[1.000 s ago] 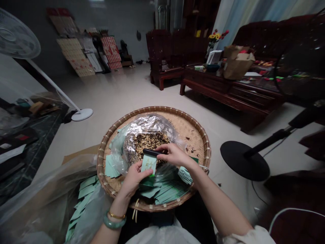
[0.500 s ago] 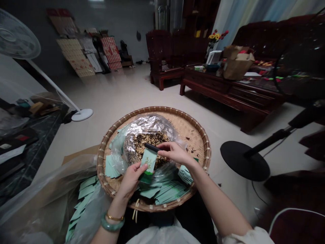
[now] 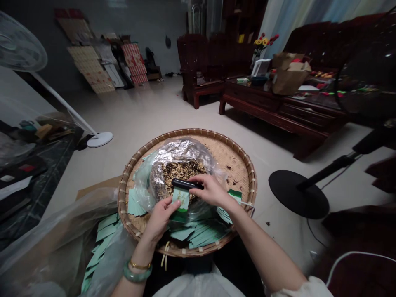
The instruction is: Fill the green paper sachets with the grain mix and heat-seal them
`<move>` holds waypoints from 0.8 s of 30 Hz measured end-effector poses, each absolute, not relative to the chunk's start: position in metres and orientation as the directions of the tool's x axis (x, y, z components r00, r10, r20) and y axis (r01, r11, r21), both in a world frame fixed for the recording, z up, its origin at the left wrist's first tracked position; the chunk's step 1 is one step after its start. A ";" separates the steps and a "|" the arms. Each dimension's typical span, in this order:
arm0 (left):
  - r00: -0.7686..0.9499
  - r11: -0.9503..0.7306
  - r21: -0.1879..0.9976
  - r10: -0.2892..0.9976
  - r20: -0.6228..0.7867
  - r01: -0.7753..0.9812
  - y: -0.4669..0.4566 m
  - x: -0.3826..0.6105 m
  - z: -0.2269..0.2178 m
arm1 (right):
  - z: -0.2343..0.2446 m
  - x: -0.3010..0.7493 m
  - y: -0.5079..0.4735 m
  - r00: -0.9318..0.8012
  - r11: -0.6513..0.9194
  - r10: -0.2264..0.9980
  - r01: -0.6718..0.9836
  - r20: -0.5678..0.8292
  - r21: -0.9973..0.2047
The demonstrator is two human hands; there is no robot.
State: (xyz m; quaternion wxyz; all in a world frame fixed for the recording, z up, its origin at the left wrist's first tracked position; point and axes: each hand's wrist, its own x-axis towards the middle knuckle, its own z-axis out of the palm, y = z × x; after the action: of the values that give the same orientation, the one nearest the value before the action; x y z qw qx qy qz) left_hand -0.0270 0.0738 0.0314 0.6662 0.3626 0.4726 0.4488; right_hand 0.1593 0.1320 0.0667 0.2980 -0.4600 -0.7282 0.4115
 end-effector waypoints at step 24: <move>-0.035 0.104 0.991 0.994 -0.107 -0.079 0.065 -0.037 0.039 | 0.076 0.175 0.098 -0.563 0.729 0.661 0.325 0.495 -0.603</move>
State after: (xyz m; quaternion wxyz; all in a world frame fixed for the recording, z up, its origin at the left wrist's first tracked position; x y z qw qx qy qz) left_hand -0.0365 0.0651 0.0392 0.5350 0.4432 0.5157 0.5014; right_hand 0.1753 0.0977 0.0763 0.3673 -0.2888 -0.8541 0.2286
